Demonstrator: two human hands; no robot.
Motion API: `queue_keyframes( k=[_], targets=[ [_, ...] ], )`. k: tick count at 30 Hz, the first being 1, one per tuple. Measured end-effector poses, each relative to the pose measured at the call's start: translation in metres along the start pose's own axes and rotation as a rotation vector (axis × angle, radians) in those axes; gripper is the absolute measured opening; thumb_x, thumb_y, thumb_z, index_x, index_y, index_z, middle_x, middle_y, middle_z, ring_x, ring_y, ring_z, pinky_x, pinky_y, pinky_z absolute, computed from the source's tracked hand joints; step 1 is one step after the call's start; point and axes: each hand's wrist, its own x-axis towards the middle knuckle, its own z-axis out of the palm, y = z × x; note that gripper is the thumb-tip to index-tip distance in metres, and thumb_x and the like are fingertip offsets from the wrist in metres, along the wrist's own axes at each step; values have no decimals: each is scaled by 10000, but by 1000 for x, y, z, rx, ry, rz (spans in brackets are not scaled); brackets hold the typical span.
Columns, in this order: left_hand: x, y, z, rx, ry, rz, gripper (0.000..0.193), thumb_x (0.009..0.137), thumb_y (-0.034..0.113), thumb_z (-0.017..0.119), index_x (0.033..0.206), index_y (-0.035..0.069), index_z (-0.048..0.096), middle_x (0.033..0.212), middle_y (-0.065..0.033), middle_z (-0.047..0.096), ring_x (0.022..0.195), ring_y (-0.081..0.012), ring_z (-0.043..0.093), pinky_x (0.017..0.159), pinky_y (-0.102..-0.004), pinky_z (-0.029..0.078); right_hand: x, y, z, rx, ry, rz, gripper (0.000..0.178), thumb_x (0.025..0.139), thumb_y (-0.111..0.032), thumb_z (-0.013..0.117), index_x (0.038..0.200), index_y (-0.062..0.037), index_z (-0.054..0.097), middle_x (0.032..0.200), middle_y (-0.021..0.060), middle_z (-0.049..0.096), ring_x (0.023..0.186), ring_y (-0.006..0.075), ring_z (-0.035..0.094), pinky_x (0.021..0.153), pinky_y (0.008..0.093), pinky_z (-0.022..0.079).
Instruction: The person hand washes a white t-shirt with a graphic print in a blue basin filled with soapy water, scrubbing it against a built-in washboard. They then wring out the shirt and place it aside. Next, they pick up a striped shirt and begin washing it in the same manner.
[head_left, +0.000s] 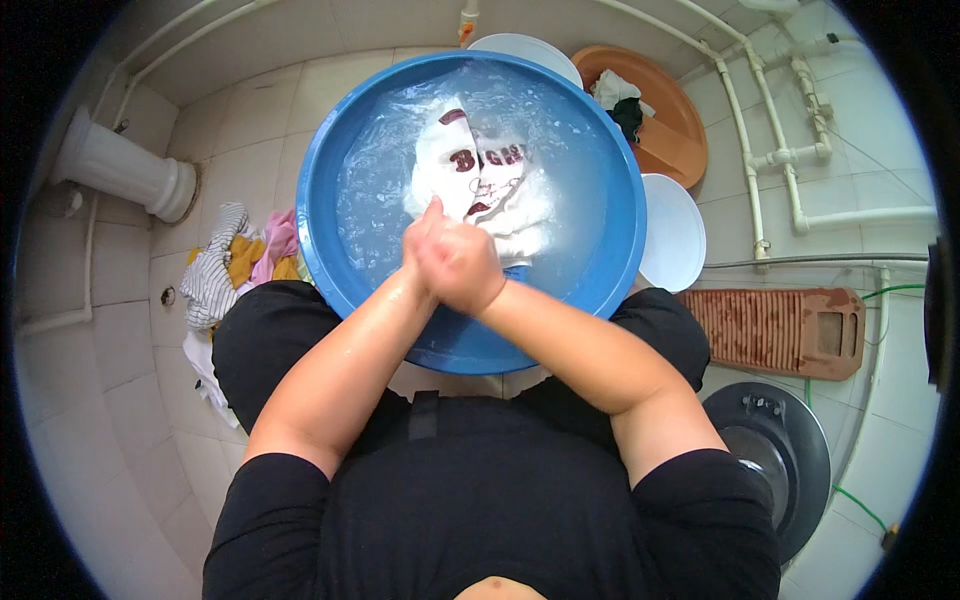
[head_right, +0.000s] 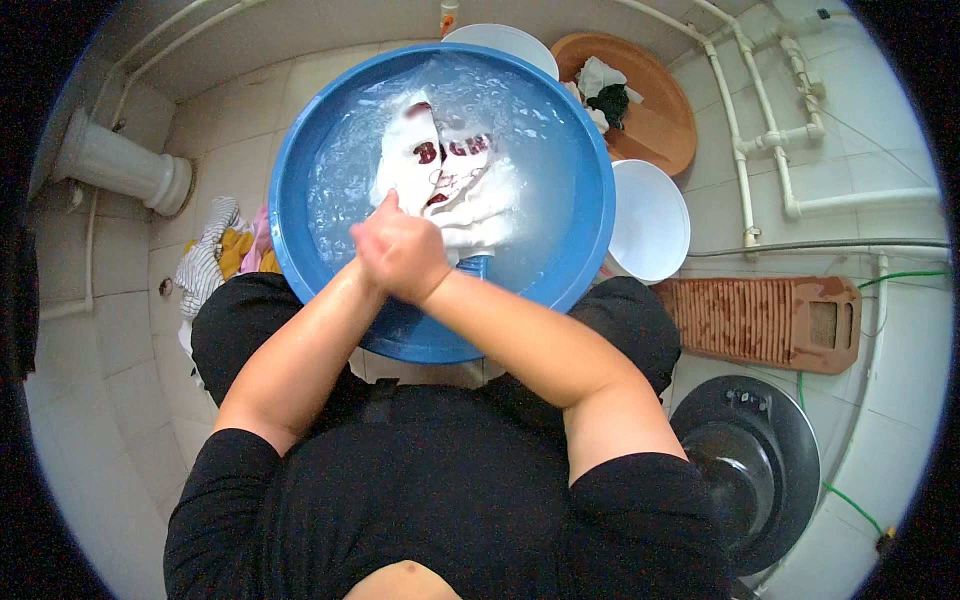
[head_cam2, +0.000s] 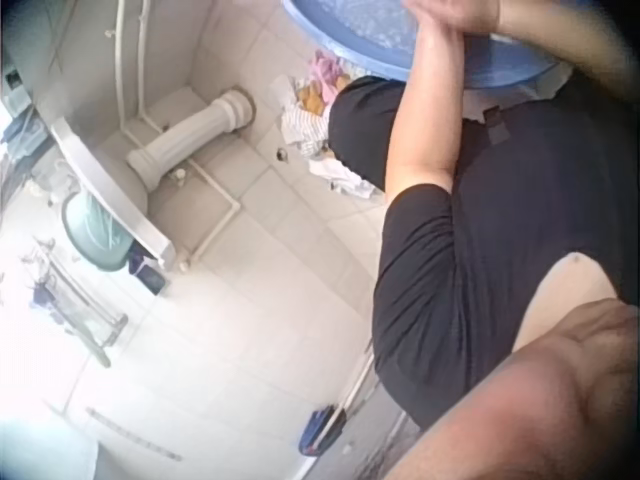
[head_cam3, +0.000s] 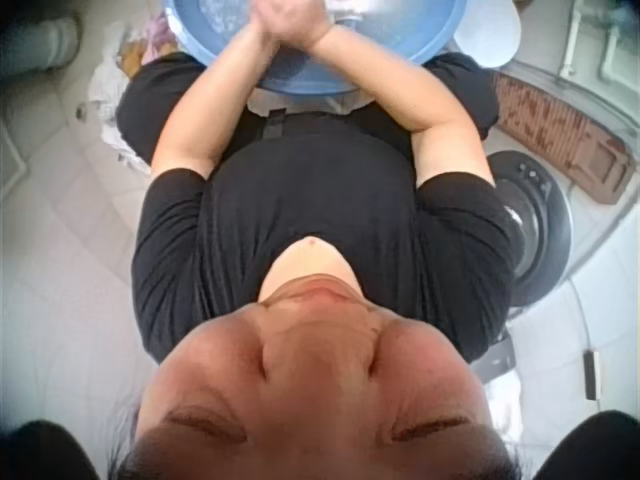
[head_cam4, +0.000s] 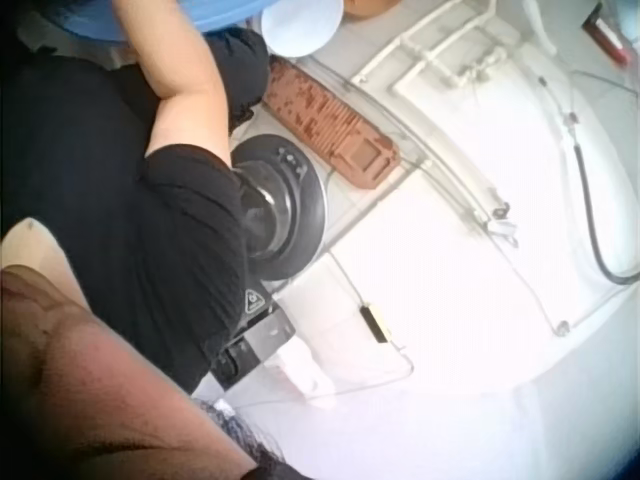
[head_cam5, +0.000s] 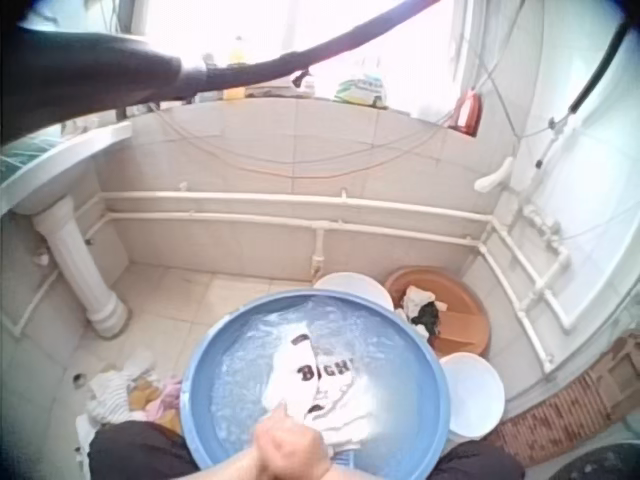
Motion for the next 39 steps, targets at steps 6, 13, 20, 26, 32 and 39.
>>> queue_keyframes(
  k=[6,13,20,26,32,39],
  targets=[
    [-8,55,57,-27,205,-77,383,875,349,489,1012,-8,513,955,-128,575,862,-217,566,734,-336,457,17,104,-35,-300,90,629,314,829,-339,544,750,-36,573,749,152,589,696,280,563,642,389,428],
    [49,69,-18,989,622,680,202,791,230,595,841,36,570,902,-150,603,738,-258,574,684,-336,450,-45,222,-83,-414,227,1035,576,716,-352,651,1099,49,495,1025,192,569,893,246,557,763,352,441],
    [16,20,17,1532,-219,524,298,824,255,518,1028,38,536,945,-167,603,922,-307,567,747,-358,457,9,94,-75,477,-171,1060,385,735,-235,651,981,51,570,923,141,604,839,214,579,704,316,467],
    [6,42,36,2130,-307,187,236,762,253,582,913,72,580,812,-127,628,775,-270,611,670,-397,469,-4,136,-108,-253,-47,914,604,689,-309,678,1172,-16,463,1041,188,565,896,260,588,754,324,470],
    [9,14,16,1895,-512,637,281,668,142,604,930,46,572,1088,-188,535,959,-286,548,775,-384,438,-33,164,-93,-622,-784,994,612,711,-386,620,1176,-12,481,1155,239,508,1054,354,513,894,364,408],
    [16,20,28,1825,-303,248,257,809,262,521,902,37,603,896,-178,601,836,-329,575,729,-400,449,-26,145,-89,-61,-122,1032,529,684,-364,649,1024,27,539,956,191,598,858,260,583,753,328,457]
  ],
)
